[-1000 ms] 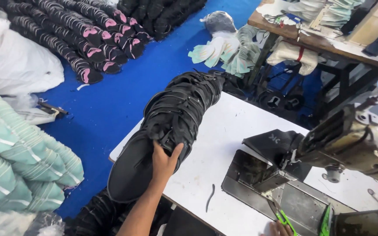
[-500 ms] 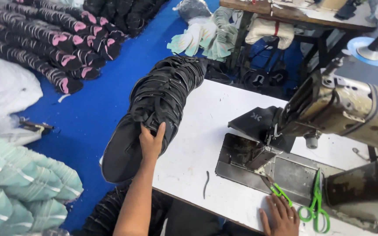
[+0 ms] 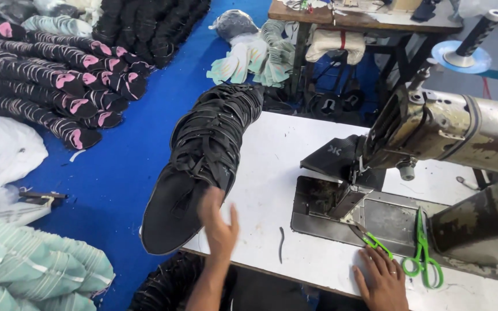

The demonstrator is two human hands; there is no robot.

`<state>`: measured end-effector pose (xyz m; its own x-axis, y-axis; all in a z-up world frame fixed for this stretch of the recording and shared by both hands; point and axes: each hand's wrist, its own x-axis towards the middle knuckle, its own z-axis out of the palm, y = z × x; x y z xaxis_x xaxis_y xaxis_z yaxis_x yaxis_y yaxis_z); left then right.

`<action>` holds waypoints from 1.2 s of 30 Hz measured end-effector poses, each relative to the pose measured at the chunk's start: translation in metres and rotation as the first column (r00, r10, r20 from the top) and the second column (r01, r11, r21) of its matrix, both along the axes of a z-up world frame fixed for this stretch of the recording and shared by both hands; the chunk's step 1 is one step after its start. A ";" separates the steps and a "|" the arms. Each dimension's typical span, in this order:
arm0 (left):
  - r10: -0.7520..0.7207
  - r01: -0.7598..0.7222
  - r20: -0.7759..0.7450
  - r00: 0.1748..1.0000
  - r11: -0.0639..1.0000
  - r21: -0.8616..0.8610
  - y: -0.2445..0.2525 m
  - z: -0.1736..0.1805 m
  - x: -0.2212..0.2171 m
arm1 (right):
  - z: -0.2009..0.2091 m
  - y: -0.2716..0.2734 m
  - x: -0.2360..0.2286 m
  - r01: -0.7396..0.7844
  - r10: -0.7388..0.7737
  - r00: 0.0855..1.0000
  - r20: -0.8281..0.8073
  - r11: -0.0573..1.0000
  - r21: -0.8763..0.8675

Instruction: The person picks up black sandals from a pile on the floor and places them on a white table. They then use a sewing machine to stitch the straps of the sandals, guiding the material under the needle with both hands. The person repeatedly picks up sandals, sews them, and places them back on the table.

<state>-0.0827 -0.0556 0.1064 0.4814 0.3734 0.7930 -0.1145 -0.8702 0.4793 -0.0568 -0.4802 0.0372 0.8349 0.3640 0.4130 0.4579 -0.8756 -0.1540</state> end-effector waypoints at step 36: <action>-0.107 0.131 -0.800 0.590 0.991 -0.036 -0.080 -0.046 0.053 | -0.011 -0.004 0.043 0.036 -0.033 0.999 -0.020 0.979 0.200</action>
<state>-0.0293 -0.1355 0.0601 0.9646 0.2525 0.0755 0.2008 -0.8897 0.4101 -0.0143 -0.4837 0.0266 0.8526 0.2461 0.4609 0.4241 -0.8412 -0.3354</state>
